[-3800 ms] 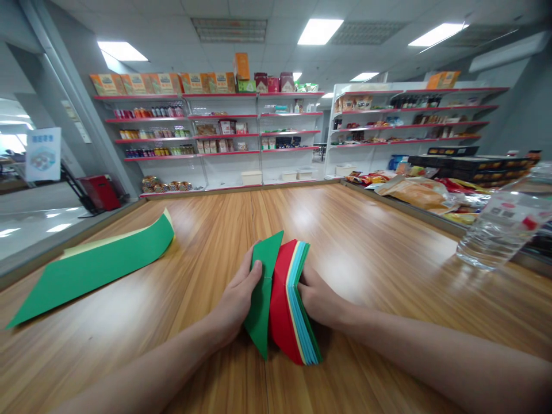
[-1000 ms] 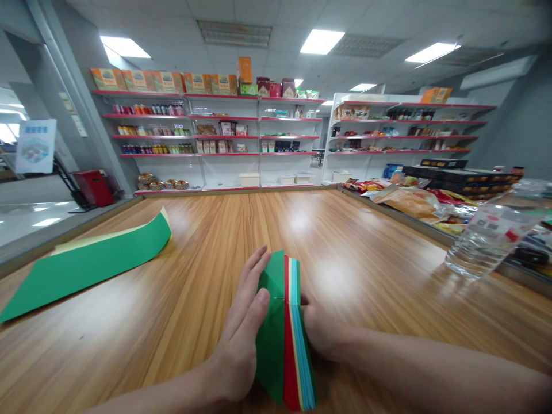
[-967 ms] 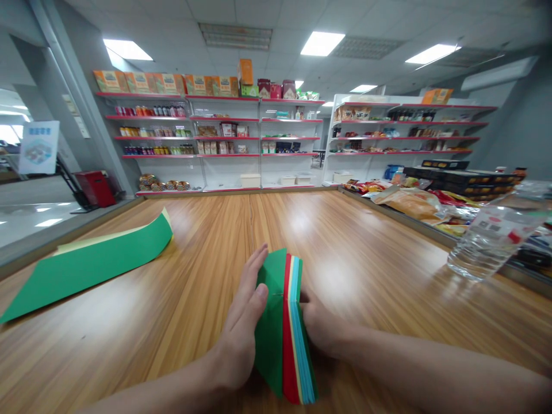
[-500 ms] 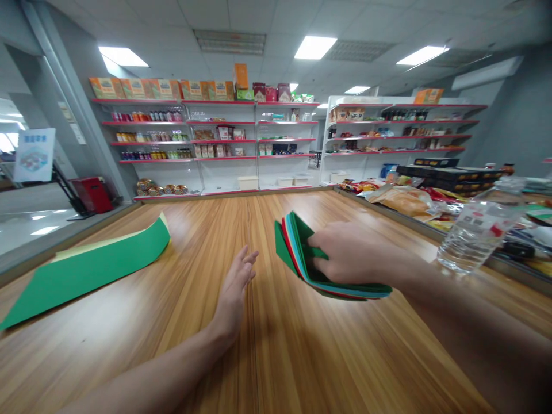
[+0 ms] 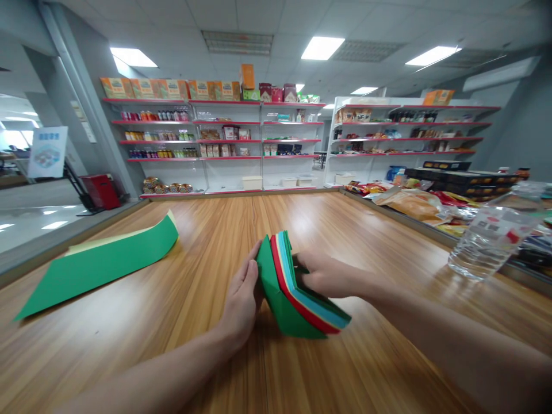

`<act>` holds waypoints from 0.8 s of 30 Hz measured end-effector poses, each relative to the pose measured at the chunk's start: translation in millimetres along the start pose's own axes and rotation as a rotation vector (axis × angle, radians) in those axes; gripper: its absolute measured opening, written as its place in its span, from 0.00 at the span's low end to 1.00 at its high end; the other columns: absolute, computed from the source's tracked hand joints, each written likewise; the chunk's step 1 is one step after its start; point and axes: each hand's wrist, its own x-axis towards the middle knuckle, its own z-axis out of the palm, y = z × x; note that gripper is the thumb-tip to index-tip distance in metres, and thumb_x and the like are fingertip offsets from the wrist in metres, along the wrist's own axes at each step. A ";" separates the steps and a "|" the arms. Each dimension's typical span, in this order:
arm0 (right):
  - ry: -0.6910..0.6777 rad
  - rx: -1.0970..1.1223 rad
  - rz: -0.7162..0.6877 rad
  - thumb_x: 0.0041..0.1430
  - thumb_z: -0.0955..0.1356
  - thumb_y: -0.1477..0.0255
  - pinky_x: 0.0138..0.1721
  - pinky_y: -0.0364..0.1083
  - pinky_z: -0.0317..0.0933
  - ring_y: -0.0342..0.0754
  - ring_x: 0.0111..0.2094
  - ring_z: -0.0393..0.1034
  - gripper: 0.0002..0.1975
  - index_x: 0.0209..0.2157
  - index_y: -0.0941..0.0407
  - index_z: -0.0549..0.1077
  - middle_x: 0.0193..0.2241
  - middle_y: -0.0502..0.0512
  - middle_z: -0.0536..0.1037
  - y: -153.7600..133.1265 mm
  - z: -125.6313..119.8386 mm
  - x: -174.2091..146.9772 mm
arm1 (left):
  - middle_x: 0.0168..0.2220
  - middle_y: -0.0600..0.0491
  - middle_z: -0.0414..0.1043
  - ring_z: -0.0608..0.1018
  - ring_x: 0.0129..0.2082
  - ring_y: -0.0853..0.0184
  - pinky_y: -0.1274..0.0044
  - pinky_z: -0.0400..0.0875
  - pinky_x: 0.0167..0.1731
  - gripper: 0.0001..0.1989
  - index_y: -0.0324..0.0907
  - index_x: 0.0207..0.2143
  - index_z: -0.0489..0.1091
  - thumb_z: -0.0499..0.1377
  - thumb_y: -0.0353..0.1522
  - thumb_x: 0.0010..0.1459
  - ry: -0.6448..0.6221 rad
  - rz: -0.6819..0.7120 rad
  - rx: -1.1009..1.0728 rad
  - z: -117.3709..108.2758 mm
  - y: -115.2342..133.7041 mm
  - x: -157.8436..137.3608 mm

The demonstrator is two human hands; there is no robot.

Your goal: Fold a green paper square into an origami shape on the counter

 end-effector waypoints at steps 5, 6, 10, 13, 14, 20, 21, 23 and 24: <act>0.016 0.121 -0.126 0.46 0.59 0.83 0.23 0.40 0.57 0.41 0.21 0.64 0.09 0.26 0.59 0.67 0.20 0.49 0.71 -7.7 32.8 2.2 | 0.55 0.54 0.67 0.68 0.55 0.63 0.71 0.56 0.58 0.19 0.50 0.54 0.66 0.51 0.41 0.63 0.110 0.112 0.180 3.5 7.2 -10.1; 0.050 0.095 -0.176 0.45 0.60 0.83 0.25 0.40 0.58 0.42 0.23 0.64 0.08 0.26 0.59 0.67 0.23 0.51 0.72 -9.9 36.9 1.5 | 0.54 0.55 0.69 0.68 0.55 0.64 0.71 0.56 0.58 0.18 0.49 0.53 0.67 0.50 0.40 0.63 0.103 0.124 0.212 4.4 9.7 -12.3; 0.086 0.013 -0.255 0.45 0.61 0.83 0.29 0.41 0.59 0.43 0.26 0.62 0.08 0.28 0.59 0.67 0.27 0.53 0.73 -16.5 43.1 -3.6 | 0.51 0.56 0.71 0.69 0.53 0.63 0.73 0.58 0.56 0.16 0.48 0.50 0.70 0.50 0.38 0.63 0.071 0.145 0.259 7.9 18.5 -20.7; 0.059 -0.018 -0.278 0.45 0.61 0.83 0.29 0.41 0.59 0.43 0.27 0.61 0.08 0.28 0.59 0.67 0.28 0.53 0.73 -19.4 42.7 -8.2 | 0.50 0.54 0.72 0.70 0.52 0.62 0.71 0.60 0.54 0.16 0.46 0.49 0.70 0.50 0.38 0.63 0.035 0.104 0.245 9.3 20.5 -25.8; 0.047 -0.022 -0.288 0.45 0.61 0.83 0.29 0.41 0.59 0.43 0.27 0.61 0.08 0.28 0.59 0.66 0.28 0.53 0.73 -20.5 42.7 -9.6 | 0.49 0.53 0.72 0.71 0.51 0.61 0.71 0.61 0.54 0.16 0.45 0.49 0.70 0.51 0.38 0.63 0.017 0.083 0.233 9.7 20.4 -27.4; 0.036 -0.015 -0.340 0.45 0.62 0.81 0.31 0.43 0.60 0.43 0.25 0.58 0.06 0.27 0.58 0.66 0.26 0.53 0.70 -33.1 43.1 -13.1 | 0.47 0.50 0.74 0.73 0.49 0.58 0.67 0.60 0.55 0.17 0.44 0.51 0.68 0.51 0.37 0.62 -0.051 0.009 0.003 17.1 17.8 -37.5; 0.034 -0.016 -0.344 0.45 0.62 0.81 0.32 0.43 0.61 0.43 0.25 0.58 0.05 0.26 0.58 0.65 0.25 0.52 0.70 -34.7 42.0 -11.8 | 0.46 0.49 0.75 0.74 0.48 0.57 0.66 0.61 0.54 0.17 0.44 0.52 0.67 0.51 0.38 0.62 -0.059 0.008 -0.038 18.0 17.5 -37.5; 0.015 0.009 -0.347 0.46 0.62 0.81 0.33 0.44 0.61 0.43 0.26 0.58 0.04 0.25 0.58 0.65 0.25 0.52 0.70 -34.5 39.1 -6.9 | 0.45 0.49 0.75 0.75 0.47 0.56 0.65 0.62 0.53 0.19 0.44 0.53 0.65 0.52 0.38 0.61 -0.050 0.023 -0.061 17.8 16.6 -33.9; 0.006 0.046 -0.339 0.46 0.62 0.81 0.34 0.44 0.62 0.44 0.27 0.59 0.05 0.25 0.58 0.65 0.26 0.53 0.70 -32.2 37.8 -3.3 | 0.46 0.49 0.74 0.75 0.48 0.57 0.65 0.62 0.53 0.20 0.44 0.54 0.64 0.53 0.38 0.60 -0.021 0.038 -0.045 16.5 15.6 -30.3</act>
